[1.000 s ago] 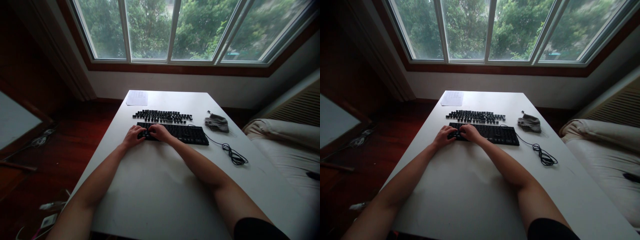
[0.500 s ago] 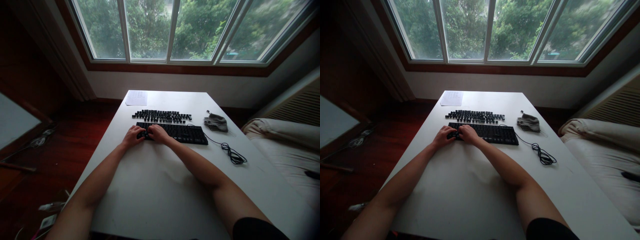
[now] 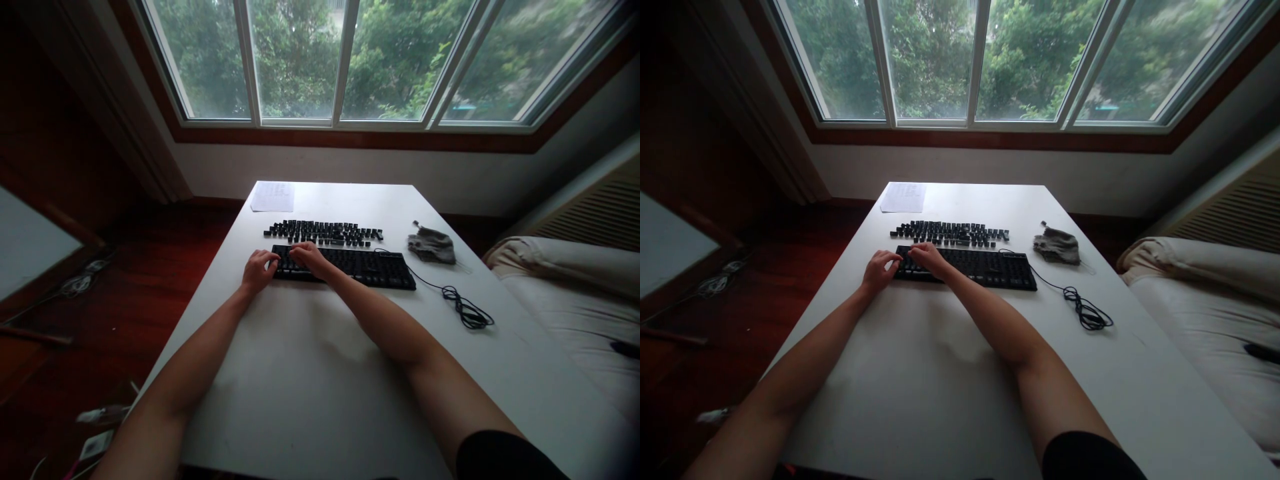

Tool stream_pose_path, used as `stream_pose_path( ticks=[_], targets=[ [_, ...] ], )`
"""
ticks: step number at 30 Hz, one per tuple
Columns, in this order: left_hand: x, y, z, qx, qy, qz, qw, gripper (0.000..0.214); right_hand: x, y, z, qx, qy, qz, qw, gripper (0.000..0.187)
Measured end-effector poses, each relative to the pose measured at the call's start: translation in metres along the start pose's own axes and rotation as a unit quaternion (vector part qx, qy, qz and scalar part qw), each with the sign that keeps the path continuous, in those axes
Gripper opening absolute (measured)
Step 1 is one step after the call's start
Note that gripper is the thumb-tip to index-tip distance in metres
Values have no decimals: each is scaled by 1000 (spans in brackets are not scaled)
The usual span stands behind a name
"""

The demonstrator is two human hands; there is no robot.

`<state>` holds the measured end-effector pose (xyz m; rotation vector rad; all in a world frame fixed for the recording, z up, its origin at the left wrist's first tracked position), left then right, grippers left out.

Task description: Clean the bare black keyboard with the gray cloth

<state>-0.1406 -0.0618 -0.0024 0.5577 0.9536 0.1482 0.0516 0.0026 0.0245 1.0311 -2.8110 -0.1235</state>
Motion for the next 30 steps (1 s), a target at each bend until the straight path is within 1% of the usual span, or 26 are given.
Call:
stream_pose_path(
  ticks=[3,6,9,11,12,14,15,16,17,18,20,21,23,24,26,30],
  targets=[
    [1,0,-2,-2,5,1,1000,19,12,2,-1,-7,44,-36,998,33],
    [2,0,-3,0,16,2,1000,18,19,1,2,-13,24,-53,998,30],
    [3,0,-3,2,19,0,1000,17,20,1,7,-13,-4,-47,999,31],
    [3,0,-3,9,18,0,1000,17,16,6,10,-21,-35,-26,999,33],
    [2,0,-3,15,16,-1,1000,16,12,10,11,-32,-66,-6,997,35],
    [2,0,-1,35,11,-11,999,15,1,20,11,-63,-158,57,984,39],
    [2,0,1,47,8,-18,999,15,-6,26,11,-81,-218,94,968,39],
    [2,-1,3,61,5,-27,998,16,-13,31,9,-92,-283,128,946,37],
    [2,-1,5,74,4,-35,997,19,-19,37,8,-92,-346,150,922,32],
    [2,-1,6,86,3,-44,995,22,-25,42,7,-87,-404,159,897,25],
    [3,-2,10,111,11,-61,992,30,-34,50,6,-74,-507,150,845,8],
    [3,-3,11,124,19,-70,990,32,-37,54,5,-69,-550,137,821,6],
    [3,-3,13,149,40,-92,984,37,-40,60,6,-64,-615,106,779,15],
    [3,-3,14,161,50,-102,980,38,-41,63,7,-63,-637,91,763,18],
    [3,-3,15,179,65,-118,975,39,-42,69,9,-58,-664,68,742,22],
    [2,-3,20,189,76,-129,971,41,-42,82,13,-45,-685,46,725,26]
  ],
)
Point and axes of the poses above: each hand's wrist, its own y-axis towards the middle knuckle, its own x-axis out of the palm, z = x × y, the point moved 1 cm from there along y, towards the middle knuckle, and after that the axes turned 1 degree about -z, right-handed, at the moved point
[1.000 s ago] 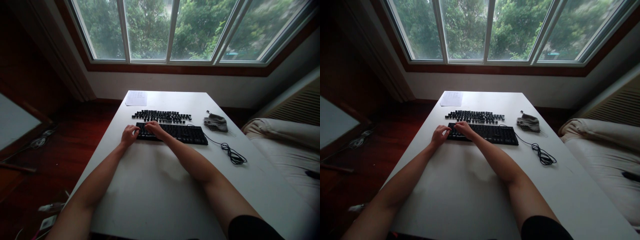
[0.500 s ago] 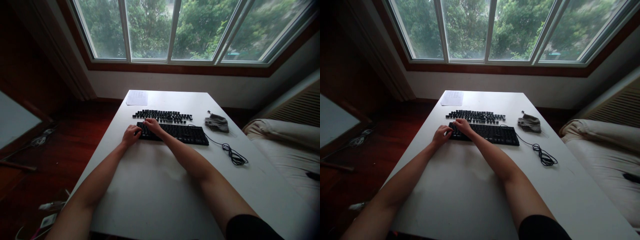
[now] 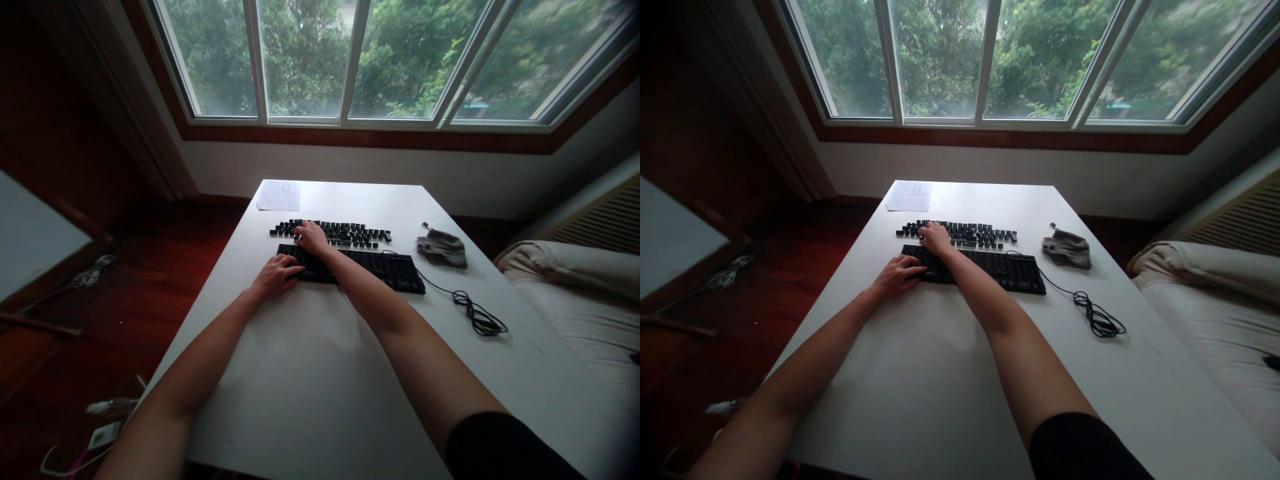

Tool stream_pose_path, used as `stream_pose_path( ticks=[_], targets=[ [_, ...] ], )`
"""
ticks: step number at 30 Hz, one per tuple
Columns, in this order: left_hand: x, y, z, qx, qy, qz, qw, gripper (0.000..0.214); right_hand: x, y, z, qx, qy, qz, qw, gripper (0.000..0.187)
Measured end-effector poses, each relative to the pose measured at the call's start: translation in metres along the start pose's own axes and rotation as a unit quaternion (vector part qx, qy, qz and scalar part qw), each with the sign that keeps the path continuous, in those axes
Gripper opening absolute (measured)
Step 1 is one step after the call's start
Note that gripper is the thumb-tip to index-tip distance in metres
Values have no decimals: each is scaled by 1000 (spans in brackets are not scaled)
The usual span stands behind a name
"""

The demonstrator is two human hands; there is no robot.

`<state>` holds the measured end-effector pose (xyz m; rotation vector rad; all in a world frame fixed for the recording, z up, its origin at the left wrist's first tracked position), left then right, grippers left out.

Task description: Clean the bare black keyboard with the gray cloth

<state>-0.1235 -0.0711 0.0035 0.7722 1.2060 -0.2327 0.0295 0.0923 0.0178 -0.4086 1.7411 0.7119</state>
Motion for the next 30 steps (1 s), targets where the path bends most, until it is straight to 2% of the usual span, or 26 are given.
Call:
stream_pose_path(
  ticks=[8,14,19,24,27,30],
  targets=[
    [-2,3,8,-11,7,9,1000,37,4,6,-1,-2,-16,-7,1000,21],
    [-2,3,8,-5,-5,19,1000,36,-7,-5,4,-12,55,58,997,17],
    [2,5,10,-19,-13,53,998,29,-22,-45,20,-51,186,49,980,12],
    [1,8,10,-25,-34,66,997,26,-28,-104,29,-37,269,45,961,15],
    [0,7,12,-25,-43,66,997,27,-25,-129,25,-19,283,32,958,18],
    [1,6,14,-28,-38,65,997,30,-23,-139,16,-27,263,36,964,17]
  ],
)
Point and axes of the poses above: each hand's wrist, its own y-axis towards the middle knuckle, its own x-axis out of the palm, z = x × y, the point moved 1 cm from there along y, towards the middle knuckle, and after that the axes turned 1 degree about -z, right-handed, at the moved point
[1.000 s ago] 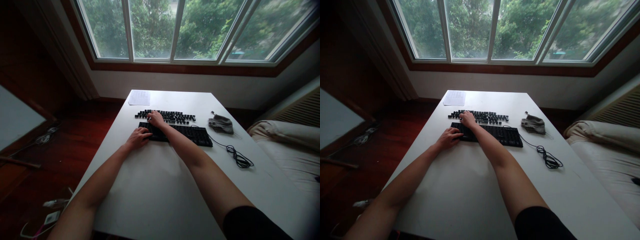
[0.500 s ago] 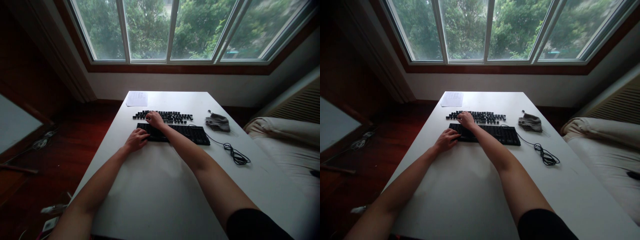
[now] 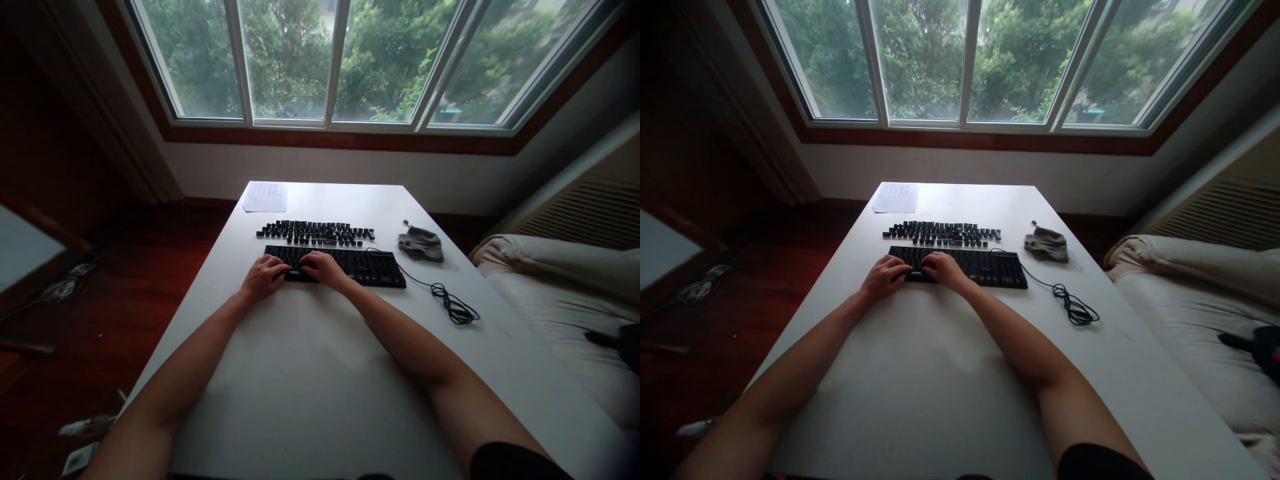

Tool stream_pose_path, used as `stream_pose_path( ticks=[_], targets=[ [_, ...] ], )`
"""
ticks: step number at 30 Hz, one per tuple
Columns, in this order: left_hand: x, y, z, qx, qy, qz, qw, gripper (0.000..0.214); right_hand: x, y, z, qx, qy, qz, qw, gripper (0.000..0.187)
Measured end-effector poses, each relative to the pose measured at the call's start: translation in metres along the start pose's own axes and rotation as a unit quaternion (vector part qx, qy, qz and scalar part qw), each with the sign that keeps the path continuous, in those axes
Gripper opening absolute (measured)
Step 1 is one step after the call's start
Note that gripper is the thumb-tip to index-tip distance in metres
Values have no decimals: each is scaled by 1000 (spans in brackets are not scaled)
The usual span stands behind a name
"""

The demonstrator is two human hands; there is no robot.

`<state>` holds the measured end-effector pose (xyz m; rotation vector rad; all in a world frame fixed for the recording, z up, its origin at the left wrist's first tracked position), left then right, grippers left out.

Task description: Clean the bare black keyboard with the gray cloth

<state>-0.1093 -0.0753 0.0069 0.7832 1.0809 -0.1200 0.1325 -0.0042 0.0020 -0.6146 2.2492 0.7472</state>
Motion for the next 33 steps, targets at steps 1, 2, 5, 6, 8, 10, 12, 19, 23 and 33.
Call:
stream_pose_path(
  ticks=[1,2,5,6,8,10,12,19,23,33],
  targets=[
    [0,-1,0,-1,4,1,1000,30,2,-1,-3,-4,-9,4,1000,16],
    [1,-1,0,-3,7,1,1000,30,4,0,-5,-6,-18,8,1000,15],
    [1,-2,-1,-3,12,0,1000,30,10,2,-10,-6,-43,16,999,13],
    [1,-2,-1,-3,12,0,1000,30,12,2,-12,-4,-49,19,999,13],
    [2,-2,-2,-4,11,1,1000,29,15,3,-13,4,-56,25,998,12],
    [2,-2,-2,-5,11,0,1000,29,16,4,-14,17,-61,24,998,11],
    [3,-2,-2,-6,10,1,1000,29,16,5,-14,25,-64,13,998,10],
    [5,-2,-3,-9,12,0,1000,28,15,9,-14,-3,-71,-11,997,11],
    [6,-1,-3,-10,15,1,1000,28,18,7,-14,5,-74,-13,997,9],
    [5,0,-1,-20,7,12,1000,29,13,9,-30,32,41,76,996,18]
  ],
)
Point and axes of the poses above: each hand's wrist, its own y-axis towards the middle knuckle, its own x-axis out of the palm, z = x × y, the point moved 1 cm from there along y, towards the middle knuckle, and after that the axes turned 1 degree about -z, right-handed, at the moved point
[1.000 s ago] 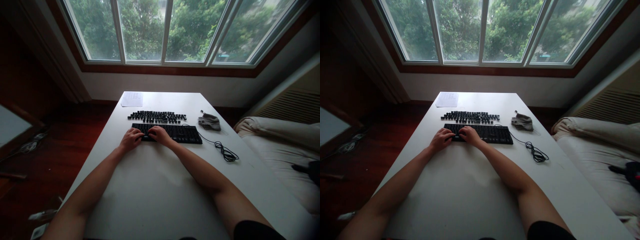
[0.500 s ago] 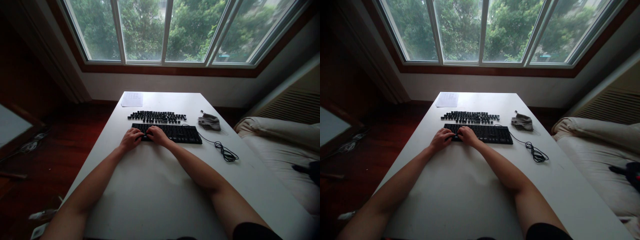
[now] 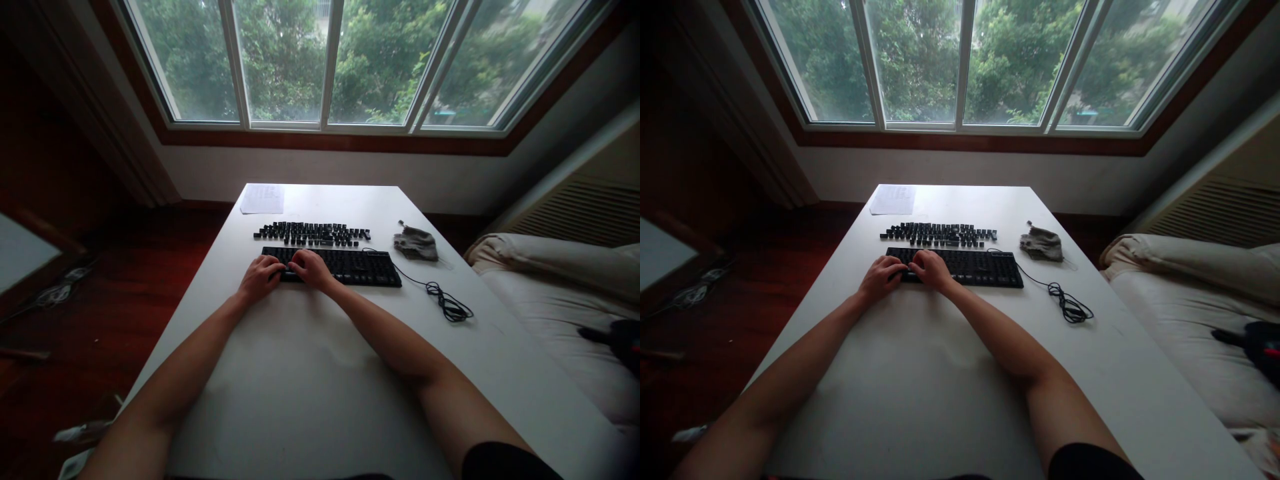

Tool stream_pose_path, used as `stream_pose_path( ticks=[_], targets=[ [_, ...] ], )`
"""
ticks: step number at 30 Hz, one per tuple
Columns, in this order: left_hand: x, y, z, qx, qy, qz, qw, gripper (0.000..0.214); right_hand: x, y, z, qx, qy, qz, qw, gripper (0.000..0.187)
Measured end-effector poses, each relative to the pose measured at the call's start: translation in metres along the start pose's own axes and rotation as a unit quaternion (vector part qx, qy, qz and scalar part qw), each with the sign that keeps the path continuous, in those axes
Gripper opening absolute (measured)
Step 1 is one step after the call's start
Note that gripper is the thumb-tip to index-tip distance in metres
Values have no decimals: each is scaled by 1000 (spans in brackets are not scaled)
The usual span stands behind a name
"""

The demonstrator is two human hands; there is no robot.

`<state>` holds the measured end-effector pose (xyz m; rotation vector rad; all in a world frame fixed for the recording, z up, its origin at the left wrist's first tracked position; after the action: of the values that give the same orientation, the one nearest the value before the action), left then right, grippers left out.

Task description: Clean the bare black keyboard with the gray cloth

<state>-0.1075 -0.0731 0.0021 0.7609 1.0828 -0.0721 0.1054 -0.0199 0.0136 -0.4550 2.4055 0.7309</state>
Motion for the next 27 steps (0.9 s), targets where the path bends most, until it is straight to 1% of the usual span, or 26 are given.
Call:
stream_pose_path(
  ticks=[1,3,5,7,9,11,13,15,20,27],
  targets=[
    [-1,0,0,-10,-4,10,1000,29,1,0,-3,13,51,7,999,27],
    [-1,0,-2,-37,-12,35,999,29,6,0,-7,40,180,-14,983,41],
    [-2,-1,-5,-61,-17,54,996,27,11,-1,-11,58,302,-52,950,47],
    [-1,-2,-8,-74,-19,61,995,25,14,-1,-13,69,367,-74,925,48],
    [1,-2,-9,-76,-18,61,995,25,16,-1,-14,75,377,-93,918,47],
    [3,-2,-9,-71,-16,59,996,24,16,0,-13,77,360,-124,921,46],
    [4,-1,-8,-66,-14,55,996,24,16,0,-11,75,344,-140,925,45],
    [5,-1,-6,-63,-13,52,997,24,15,0,-10,75,344,-138,926,43],
    [3,-1,-1,-54,-6,37,998,24,14,2,-10,86,377,-137,912,35],
    [1,-2,5,-24,4,9,1000,25,20,6,-9,129,406,-96,900,30]
  ],
)
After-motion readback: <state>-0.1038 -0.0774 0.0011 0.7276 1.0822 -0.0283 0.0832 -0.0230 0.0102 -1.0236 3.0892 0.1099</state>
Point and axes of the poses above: each hand's wrist, its own y-axis towards the middle knuckle, its own x-axis out of the palm, z = x × y, the point moved 1 cm from there along y, towards the middle knuckle, and after that the axes turned 1 degree about -z, right-handed, at the moved point
